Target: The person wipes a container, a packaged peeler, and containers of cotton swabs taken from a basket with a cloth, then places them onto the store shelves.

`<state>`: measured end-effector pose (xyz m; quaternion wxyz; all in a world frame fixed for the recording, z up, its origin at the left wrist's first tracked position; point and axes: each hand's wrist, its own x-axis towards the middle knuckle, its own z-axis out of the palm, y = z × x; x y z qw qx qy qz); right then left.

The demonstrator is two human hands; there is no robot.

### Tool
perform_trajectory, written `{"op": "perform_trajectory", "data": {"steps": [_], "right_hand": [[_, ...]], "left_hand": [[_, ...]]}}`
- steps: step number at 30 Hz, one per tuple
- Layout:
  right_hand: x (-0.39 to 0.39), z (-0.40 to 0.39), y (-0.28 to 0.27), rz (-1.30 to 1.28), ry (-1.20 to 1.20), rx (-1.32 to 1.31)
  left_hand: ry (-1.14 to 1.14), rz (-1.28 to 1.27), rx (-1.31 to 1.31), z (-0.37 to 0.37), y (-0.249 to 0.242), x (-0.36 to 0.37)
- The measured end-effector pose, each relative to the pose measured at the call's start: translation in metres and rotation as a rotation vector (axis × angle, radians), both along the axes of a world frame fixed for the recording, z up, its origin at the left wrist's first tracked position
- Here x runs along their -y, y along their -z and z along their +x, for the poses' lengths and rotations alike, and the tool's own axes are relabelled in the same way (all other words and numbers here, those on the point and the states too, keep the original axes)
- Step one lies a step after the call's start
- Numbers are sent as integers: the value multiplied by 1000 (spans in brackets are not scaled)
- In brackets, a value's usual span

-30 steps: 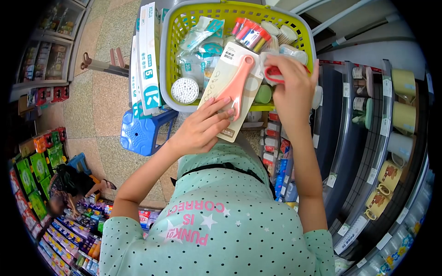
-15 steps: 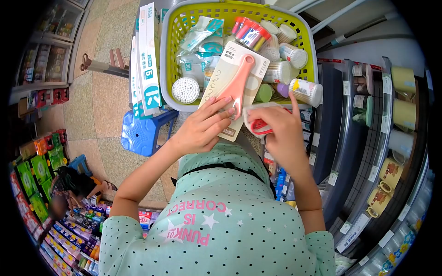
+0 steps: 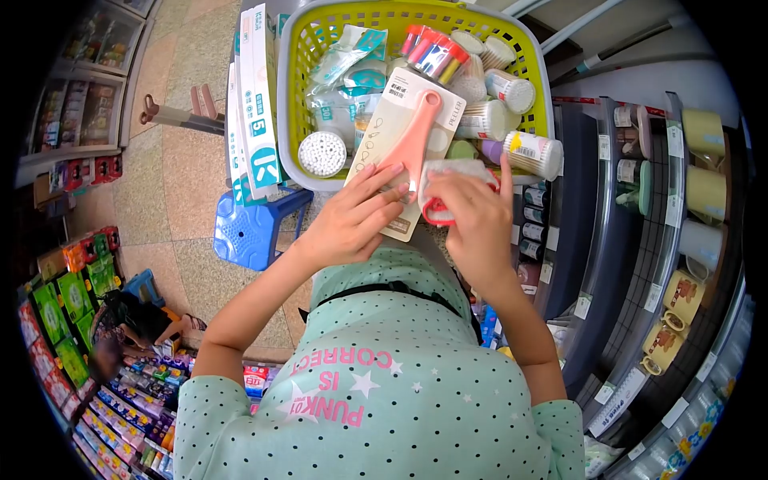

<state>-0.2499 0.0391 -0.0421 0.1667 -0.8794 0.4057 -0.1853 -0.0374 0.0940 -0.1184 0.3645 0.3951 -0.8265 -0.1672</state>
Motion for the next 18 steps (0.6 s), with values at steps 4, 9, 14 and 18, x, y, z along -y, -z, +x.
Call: {"op": "perform_trajectory", "data": {"steps": [4,9,14,18], "right_hand": [[-8,-14,-11,131,-56,3],[10,-23,-27,51,49,134],[20,-2,0,-48,75,107],[-2,-2,-16,87,-2,-20]], "left_hand": [[3,5,0,1,0,0],[-7,23,-2,1,-2,0],[-6,37,-8,1,-1,-1],[-9,28,-13,0,-1,-1]]}}
